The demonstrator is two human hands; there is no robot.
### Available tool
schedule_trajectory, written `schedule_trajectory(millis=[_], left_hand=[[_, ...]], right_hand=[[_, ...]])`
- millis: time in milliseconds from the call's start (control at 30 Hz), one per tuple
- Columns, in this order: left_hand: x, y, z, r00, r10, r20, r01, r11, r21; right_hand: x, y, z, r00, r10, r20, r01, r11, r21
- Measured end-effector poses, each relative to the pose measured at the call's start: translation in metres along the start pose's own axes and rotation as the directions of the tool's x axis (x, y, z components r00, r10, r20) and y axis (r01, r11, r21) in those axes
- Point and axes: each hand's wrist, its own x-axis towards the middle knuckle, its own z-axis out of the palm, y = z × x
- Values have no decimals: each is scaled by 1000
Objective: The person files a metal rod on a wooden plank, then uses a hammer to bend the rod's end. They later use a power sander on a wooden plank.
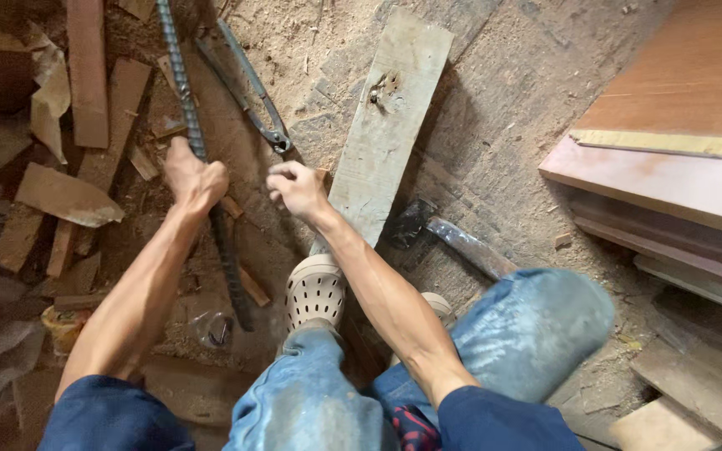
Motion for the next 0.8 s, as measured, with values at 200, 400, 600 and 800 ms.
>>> schedule_trajectory(millis=[200,400,600,800], left_hand=[[14,130,-81,897,-416,149,409,909,82],[-1,270,-175,821,-519,240,528,849,28],[-123,367,-200,881,-422,212,404,906,126],[-265,441,-241,806,-400,437,441,897,8]], right_hand=[[-25,-37,6,980,46,193,-138,856,498],[-168,-101,0,931,315,183,-354,661,661],[-274,-182,-31,873,452,182,-435,553,711],[-292,-200,-55,892,342,297,-444,531,722]])
